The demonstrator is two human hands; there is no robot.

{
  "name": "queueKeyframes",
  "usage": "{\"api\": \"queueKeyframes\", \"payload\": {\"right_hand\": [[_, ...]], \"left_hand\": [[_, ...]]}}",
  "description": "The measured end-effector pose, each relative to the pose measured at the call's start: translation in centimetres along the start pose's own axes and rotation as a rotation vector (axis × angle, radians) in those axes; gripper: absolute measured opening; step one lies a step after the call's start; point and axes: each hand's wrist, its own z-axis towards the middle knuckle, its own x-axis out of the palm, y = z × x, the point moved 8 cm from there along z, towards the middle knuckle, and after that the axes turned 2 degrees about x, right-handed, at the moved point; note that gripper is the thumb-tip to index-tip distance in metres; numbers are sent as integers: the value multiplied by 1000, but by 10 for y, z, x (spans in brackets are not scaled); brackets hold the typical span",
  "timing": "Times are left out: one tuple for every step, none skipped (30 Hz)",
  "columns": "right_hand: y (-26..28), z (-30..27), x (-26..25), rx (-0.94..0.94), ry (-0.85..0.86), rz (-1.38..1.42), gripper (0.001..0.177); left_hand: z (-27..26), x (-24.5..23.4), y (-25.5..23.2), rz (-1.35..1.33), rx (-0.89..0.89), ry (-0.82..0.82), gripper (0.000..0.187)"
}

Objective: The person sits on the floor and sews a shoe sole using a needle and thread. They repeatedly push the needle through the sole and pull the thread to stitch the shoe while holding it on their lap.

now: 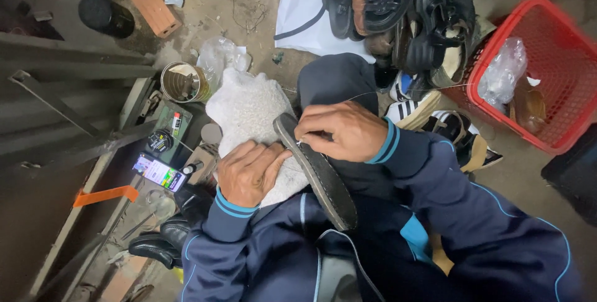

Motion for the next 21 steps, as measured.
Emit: {"api": "queueKeyframes", "payload": {"right_hand": [[-1,0,1,0,0,0,10],[-5,1,2,26,14,60,10],[-8,2,4,51,29,120,10],[-6,2,4,50,29,121,10],[-4,1,2,45,19,99,10],[-2,0,1,41,9,76,10],[-3,-1,2,41,9,77,10],[-4,-1,1,59,2,119,11],[-6,-2,1,77,-7,160,12],[-10,-4,3,79,-10,160,12],[-14,-6,6,91,-14,191,12],[-18,-8,8,102,-18,222,13],[-19,-8,9,101,-19,222,13],[-19,-9,9,101,-30,241,14],[-20,-10,10,101,-40,260,15],[-20,-10,9,101,-41,260,15],[-19,-10,8,90,-39,224,14],[-18,-10,8,79,-38,189,14],[-18,-9,8,80,-37,189,14],[-16,-9,8,69,-47,172,12],[-15,-8,6,58,-58,154,11]], "left_hand": [[0,0,0,0,0,0,12],[0,0,0,-4,-5,-5,12],[-1,0,0,-6,-10,-9,11],[-2,1,1,-4,-10,-9,11],[-4,1,2,-9,-17,-18,12],[-5,1,3,-13,-24,-27,13],[-5,1,3,-13,-24,-26,13],[-5,1,3,-8,-26,-30,13],[-5,1,3,-4,-26,-31,13],[-6,3,4,-6,-25,-29,13],[-7,3,4,-4,-16,-35,13],[-8,4,4,-2,-8,-41,13],[-8,4,5,-1,-7,-41,13],[-8,4,5,-2,-5,-44,13],[-9,4,5,-4,-3,-48,13],[-9,4,5,-4,-2,-47,13],[-9,3,5,3,1,-42,13],[-9,3,5,10,4,-36,14],[-9,3,5,10,3,-36,14],[-10,3,5,4,2,-38,14],[-9,2,5,-2,2,-41,13]]}}
